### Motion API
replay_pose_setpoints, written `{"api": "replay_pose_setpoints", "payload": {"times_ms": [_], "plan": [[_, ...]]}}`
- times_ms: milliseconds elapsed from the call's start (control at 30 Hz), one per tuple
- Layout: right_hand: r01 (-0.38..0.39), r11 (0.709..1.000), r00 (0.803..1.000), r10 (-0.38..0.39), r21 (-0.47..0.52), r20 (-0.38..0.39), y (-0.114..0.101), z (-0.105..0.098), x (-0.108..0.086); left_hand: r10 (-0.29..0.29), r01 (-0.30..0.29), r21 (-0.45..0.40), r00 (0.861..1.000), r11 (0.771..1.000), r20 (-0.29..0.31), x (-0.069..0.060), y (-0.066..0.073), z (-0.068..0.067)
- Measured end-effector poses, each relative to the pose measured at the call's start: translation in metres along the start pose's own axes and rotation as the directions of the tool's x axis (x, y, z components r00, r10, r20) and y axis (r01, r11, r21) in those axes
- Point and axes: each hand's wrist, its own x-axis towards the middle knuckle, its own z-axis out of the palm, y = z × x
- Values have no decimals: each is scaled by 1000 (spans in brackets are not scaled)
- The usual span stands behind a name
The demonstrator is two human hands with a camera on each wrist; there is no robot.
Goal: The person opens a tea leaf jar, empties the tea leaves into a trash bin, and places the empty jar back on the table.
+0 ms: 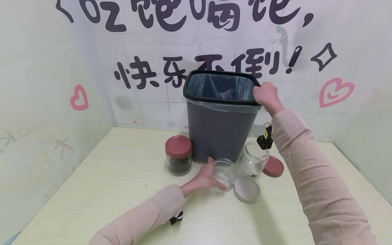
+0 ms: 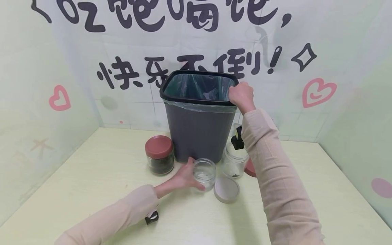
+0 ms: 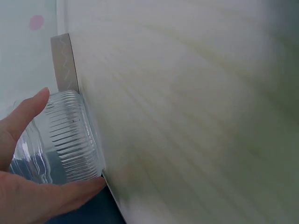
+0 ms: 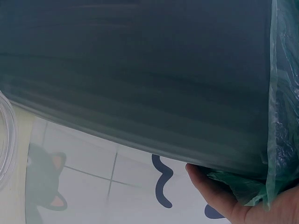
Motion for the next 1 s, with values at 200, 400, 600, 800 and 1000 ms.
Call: {"api": "replay_pose_setpoints", "payload": {"times_ms": [200, 400, 600, 800, 1000], "plan": [[-3, 1000, 1000, 3, 9, 5, 0, 1, -1, 30, -30, 31, 999, 999, -12, 2, 6, 6], [6, 1000, 1000, -6, 4, -1, 0, 2, -1, -25, 26, 20, 999, 999, -39, 4, 12, 11], [-3, 1000, 1000, 3, 15, -10, 0, 2, 0, -24, 27, 53, 999, 998, -44, 7, 16, 12], [-7, 1000, 1000, 7, 22, -10, 1, 1, 0, -17, 19, 45, 999, 999, -43, 9, 16, 14], [-12, 1000, 1000, 12, 25, -4, 1, 0, 0, -21, 24, 74, 999, 997, -43, 11, 19, 17]]}}
